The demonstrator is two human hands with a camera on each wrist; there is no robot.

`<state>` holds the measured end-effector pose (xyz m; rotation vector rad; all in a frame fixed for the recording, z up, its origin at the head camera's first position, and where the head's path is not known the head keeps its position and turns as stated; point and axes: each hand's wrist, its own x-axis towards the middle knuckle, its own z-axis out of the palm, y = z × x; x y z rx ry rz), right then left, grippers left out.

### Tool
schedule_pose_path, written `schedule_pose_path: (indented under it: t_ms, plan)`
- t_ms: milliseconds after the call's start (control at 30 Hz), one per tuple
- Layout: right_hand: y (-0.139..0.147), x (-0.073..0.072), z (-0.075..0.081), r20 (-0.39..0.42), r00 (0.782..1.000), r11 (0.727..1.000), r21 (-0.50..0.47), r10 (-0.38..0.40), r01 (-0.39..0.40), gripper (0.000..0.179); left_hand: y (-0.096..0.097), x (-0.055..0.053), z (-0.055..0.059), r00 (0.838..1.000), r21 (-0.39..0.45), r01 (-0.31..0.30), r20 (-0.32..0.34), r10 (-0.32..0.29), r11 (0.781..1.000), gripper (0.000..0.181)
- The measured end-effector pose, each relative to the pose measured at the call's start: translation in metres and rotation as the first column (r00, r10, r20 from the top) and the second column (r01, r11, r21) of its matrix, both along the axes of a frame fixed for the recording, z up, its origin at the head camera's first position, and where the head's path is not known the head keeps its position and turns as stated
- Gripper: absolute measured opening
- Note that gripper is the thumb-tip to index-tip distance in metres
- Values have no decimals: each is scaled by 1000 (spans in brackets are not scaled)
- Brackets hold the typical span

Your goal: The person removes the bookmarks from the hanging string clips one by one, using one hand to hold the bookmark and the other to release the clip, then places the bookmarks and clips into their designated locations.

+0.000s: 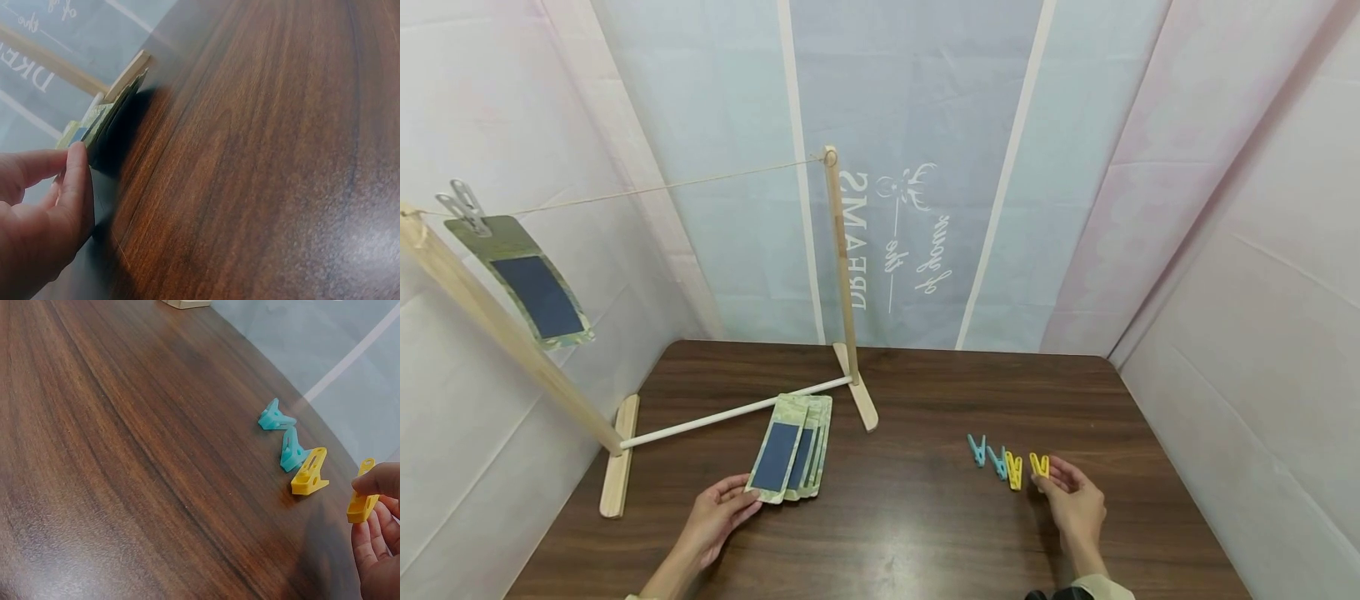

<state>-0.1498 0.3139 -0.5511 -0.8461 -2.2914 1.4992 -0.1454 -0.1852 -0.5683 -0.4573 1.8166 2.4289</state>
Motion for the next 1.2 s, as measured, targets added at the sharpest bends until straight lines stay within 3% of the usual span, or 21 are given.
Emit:
schedule_pose_path:
  t_ms: [500, 767, 1200]
  plan:
    - [1, 0, -6, 41, 999, 996, 92, -11, 7, 46, 2, -2, 1, 999, -33, 40, 4, -40, 999, 40]
    - [-1, 1, -8, 44, 999, 992, 130, -14, 8, 43, 1, 0, 5, 997, -109, 76, 20, -74, 991, 42]
    - [1, 2, -12, 76, 997, 983, 181, -27, 13, 37, -1, -2, 7, 997, -207, 77, 35, -72, 975, 41]
